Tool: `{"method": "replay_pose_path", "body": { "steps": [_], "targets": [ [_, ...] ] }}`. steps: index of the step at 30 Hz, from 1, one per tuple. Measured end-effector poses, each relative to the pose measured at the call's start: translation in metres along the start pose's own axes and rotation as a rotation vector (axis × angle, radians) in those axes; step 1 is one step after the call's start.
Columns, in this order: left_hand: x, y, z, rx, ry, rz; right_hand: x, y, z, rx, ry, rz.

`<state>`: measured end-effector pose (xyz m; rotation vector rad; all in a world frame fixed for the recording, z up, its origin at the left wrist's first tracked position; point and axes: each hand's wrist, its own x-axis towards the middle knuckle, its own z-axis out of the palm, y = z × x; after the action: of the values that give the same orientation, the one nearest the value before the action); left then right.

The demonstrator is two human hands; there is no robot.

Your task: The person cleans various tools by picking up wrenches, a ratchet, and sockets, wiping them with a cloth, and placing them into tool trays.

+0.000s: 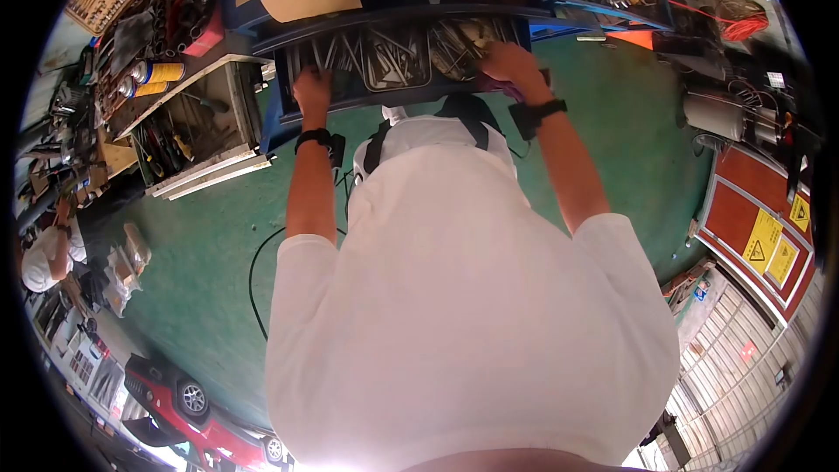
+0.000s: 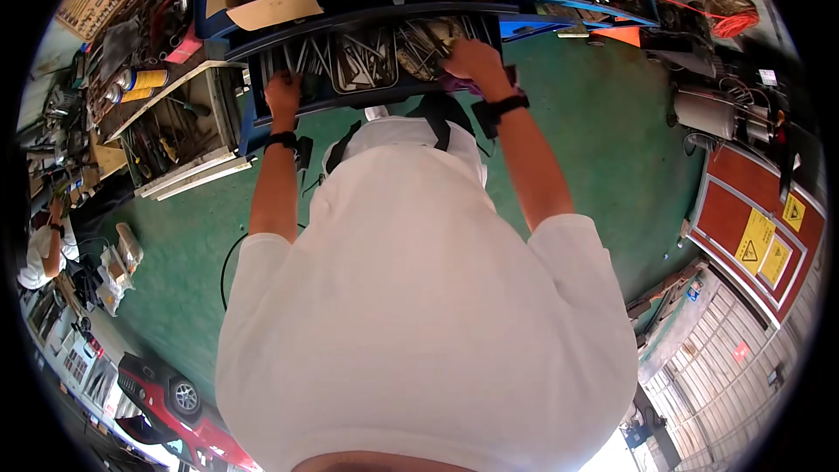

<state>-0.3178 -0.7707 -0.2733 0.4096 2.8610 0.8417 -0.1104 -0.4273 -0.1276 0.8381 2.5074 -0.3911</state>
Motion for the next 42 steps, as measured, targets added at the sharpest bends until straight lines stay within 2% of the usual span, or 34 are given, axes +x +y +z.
{"method": "replay_pose_path", "body": {
  "steps": [4, 6, 8, 12, 16, 21, 24, 28, 30, 31, 33, 34, 36, 38, 42],
  "targets": [
    [-0.004, 0.009, -0.011, -0.021, 0.004, -0.02, 0.043, -0.025, 0.021, -0.014, -0.029, -0.091],
    [-0.007, 0.015, -0.019, -0.031, 0.003, -0.041, 0.055, -0.035, 0.025, -0.179, -0.134, -0.137],
    [-0.011, 0.018, -0.027, -0.09, 0.101, -0.062, 0.058, -0.042, 0.029, -0.232, -0.119, -0.138],
    [-0.022, 0.024, -0.046, -0.161, 0.121, -0.044, 0.055, -0.042, 0.029, -0.319, -0.048, -0.215],
    [-0.034, 0.03, -0.058, -0.216, 0.041, -0.029, 0.047, -0.039, 0.019, -0.326, -0.027, -0.266],
    [-0.038, 0.039, -0.063, -0.242, -0.016, -0.002, 0.043, -0.04, 0.011, -0.4, -0.118, -0.185],
    [-0.037, 0.06, -0.072, -0.365, -0.13, -0.012, 0.036, -0.032, 0.011, -0.358, -0.015, -0.213],
    [-0.038, 0.093, -0.079, -0.482, -0.356, 0.048, 0.006, -0.032, -0.016, -0.262, -0.035, -0.13],
    [-0.041, 0.112, -0.083, -0.511, -0.445, 0.103, -0.029, -0.034, -0.044, 0.094, -0.022, -0.108],
    [-0.046, 0.128, -0.091, -0.544, -0.51, 0.127, -0.037, -0.028, -0.045, 0.091, -0.021, -0.098],
    [-0.054, 0.158, -0.104, -0.583, -0.583, 0.154, -0.053, -0.016, -0.046, 0.615, 0.114, -0.286],
    [-0.057, 0.172, -0.109, -0.696, -0.64, 0.145, -0.066, -0.021, -0.054, 0.612, 0.115, -0.278],
    [-0.065, 0.201, -0.119, -0.816, -0.693, 0.133, -0.091, -0.036, -0.078, 1.371, -0.116, -0.089],
    [-0.071, 0.231, -0.13, -0.997, -0.752, 0.169, -0.112, -0.052, -0.101, 1.453, -0.195, -0.103],
    [-0.079, 0.273, -0.15, -1.111, -0.662, 0.205, -0.13, -0.069, -0.114, 1.635, -0.39, -0.092]
  ]
}}
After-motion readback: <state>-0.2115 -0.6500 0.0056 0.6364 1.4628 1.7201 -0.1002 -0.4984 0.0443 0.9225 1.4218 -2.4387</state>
